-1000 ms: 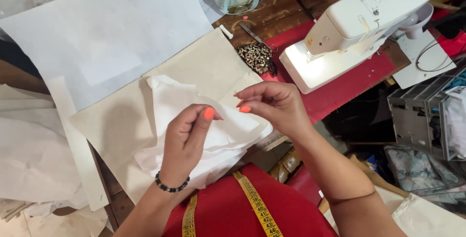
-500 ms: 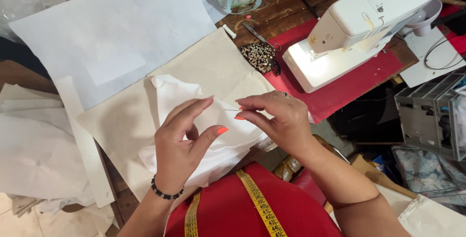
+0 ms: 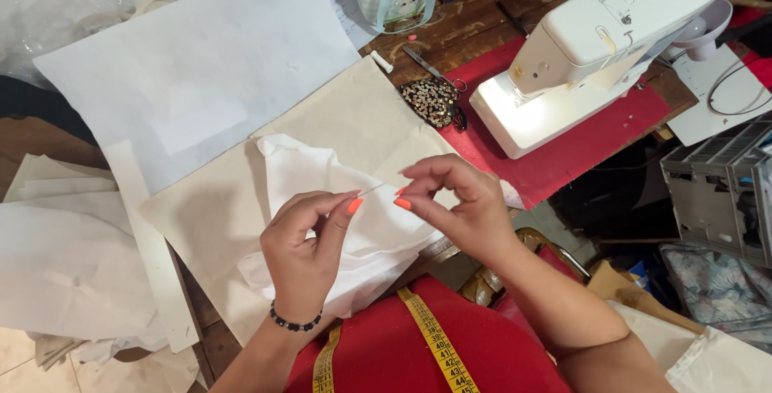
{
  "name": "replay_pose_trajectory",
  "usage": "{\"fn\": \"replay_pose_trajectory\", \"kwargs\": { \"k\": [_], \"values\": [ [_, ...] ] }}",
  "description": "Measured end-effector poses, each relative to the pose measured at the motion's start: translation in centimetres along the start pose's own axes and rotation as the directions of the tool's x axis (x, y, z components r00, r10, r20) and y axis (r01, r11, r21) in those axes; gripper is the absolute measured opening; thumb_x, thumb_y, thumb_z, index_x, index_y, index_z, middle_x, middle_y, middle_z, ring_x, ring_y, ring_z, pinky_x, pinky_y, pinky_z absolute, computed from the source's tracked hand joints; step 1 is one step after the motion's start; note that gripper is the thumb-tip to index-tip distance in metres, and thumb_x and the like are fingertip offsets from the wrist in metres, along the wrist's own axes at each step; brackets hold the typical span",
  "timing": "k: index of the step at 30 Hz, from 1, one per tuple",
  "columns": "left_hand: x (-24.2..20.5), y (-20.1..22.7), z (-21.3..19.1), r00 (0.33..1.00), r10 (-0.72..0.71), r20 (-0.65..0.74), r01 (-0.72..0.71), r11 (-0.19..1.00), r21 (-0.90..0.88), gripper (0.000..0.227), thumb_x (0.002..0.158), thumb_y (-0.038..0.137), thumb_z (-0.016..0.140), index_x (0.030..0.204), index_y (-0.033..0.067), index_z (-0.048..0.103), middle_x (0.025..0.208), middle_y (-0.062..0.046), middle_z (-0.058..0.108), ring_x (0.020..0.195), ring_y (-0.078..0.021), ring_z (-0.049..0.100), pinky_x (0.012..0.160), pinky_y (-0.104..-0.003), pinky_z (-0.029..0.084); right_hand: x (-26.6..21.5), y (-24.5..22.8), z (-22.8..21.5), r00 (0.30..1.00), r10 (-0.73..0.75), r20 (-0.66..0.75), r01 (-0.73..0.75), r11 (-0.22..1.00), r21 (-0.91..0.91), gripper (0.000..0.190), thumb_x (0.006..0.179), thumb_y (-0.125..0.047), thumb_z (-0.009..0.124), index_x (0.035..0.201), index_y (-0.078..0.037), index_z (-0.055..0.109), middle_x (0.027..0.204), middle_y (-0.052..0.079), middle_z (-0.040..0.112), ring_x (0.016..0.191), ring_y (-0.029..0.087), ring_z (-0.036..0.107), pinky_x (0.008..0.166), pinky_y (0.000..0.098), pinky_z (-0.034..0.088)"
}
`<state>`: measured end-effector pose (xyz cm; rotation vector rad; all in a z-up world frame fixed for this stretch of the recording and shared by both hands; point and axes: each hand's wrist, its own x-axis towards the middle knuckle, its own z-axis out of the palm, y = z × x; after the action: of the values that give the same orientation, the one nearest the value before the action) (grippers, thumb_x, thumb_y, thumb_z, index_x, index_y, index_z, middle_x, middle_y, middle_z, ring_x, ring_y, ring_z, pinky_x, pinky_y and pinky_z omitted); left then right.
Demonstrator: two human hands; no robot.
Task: Folding white fabric and securing the folds with metal pins at a sewing workstation.
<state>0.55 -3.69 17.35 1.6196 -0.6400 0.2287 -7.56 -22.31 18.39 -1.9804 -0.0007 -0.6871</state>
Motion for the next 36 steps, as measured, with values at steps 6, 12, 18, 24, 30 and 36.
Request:
{"fn": "replay_pose_trajectory", "kwargs": {
  "k": [6,12,18,24,30,36],
  "values": [
    [-0.8,-0.7,0.4,0.985,-0.174,0.004,0.172,0.968,-0.184,0.014,0.097,0.011,0.07,0.088,0.0021,0.074,0.077,-0.01,0.073,0.052,-0.0089,0.047,0.048,-0.025,0.046,-0.6,0.8,0.9,0.982,0.16,0.105,-0.168,0.983,0.07,0.012,0.081,-0.013,0.086,0.09,-0.008,0.08,0.07,0.006,0.077,0.067,0.018,0.071,0.073,0.031,0.056],
    [-1.7,-1.2,1.3,0.919,-0.381,0.099,0.388,0.832,-0.397,0.025,0.1,0.018,0.066,0.083,0.0007,0.07,0.076,-0.012,0.07,0.052,-0.005,0.045,0.046,-0.021,0.045,0.6,1.6,1.5,0.991,0.137,0.014,-0.137,0.983,0.123,0.016,0.081,-0.014,0.087,0.096,-0.009,0.081,0.087,0.006,0.078,0.079,0.016,0.067,0.08,0.0299,0.054],
    [-2.6,-2.4,2.2,0.883,-0.449,0.133,0.459,0.773,-0.438,0.024,0.098,0.019,0.069,0.085,-0.0013,0.071,0.077,-0.013,0.07,0.05,-0.0048,0.044,0.044,-0.02,0.043,0.8,1.1,2.4,0.981,0.193,0.035,-0.195,0.934,0.298,0.016,0.083,-0.011,0.086,0.097,-0.006,0.08,0.082,0.005,0.074,0.075,0.009,0.058,0.075,0.0249,0.05],
    [-2.3,-1.7,2.8,0.868,-0.467,0.17,0.484,0.713,-0.507,0.032,0.098,0.03,0.067,0.093,-0.001,0.075,0.083,-0.014,0.073,0.058,-0.0083,0.05,0.054,-0.022,0.044,1.0,1.2,1.9,0.985,0.143,0.101,-0.168,0.939,0.301,0.011,0.085,-0.011,0.083,0.094,-0.005,0.08,0.085,0.007,0.07,0.077,0.01,0.055,0.076,0.0255,0.049],
    [-1.4,-0.8,2.1,0.917,-0.346,0.198,0.397,0.752,-0.526,0.041,0.101,0.041,0.06,0.106,0.0032,0.074,0.109,-0.015,0.074,0.094,-0.0171,0.058,0.087,-0.033,0.046,0.9,1.9,1.2,0.971,0.129,0.202,-0.192,0.924,0.331,0.011,0.088,-0.009,0.08,0.097,-0.004,0.081,0.089,0.005,0.059,0.082,0.009,0.049,0.08,0.0266,0.047],
    [-1.1,-0.6,1.7,0.904,-0.341,0.258,0.42,0.82,-0.389,0.02,0.09,0.022,0.078,0.099,0.0033,0.081,0.083,-0.008,0.08,0.078,-0.0071,0.064,0.08,-0.028,0.056,0.6,3.0,1.3,0.983,0.1,0.154,-0.15,0.922,0.357,0.013,0.09,-0.008,0.078,0.1,0.0,0.08,0.089,0.009,0.056,0.082,0.01,0.05,0.078,0.0261,0.047]
  ]
}}
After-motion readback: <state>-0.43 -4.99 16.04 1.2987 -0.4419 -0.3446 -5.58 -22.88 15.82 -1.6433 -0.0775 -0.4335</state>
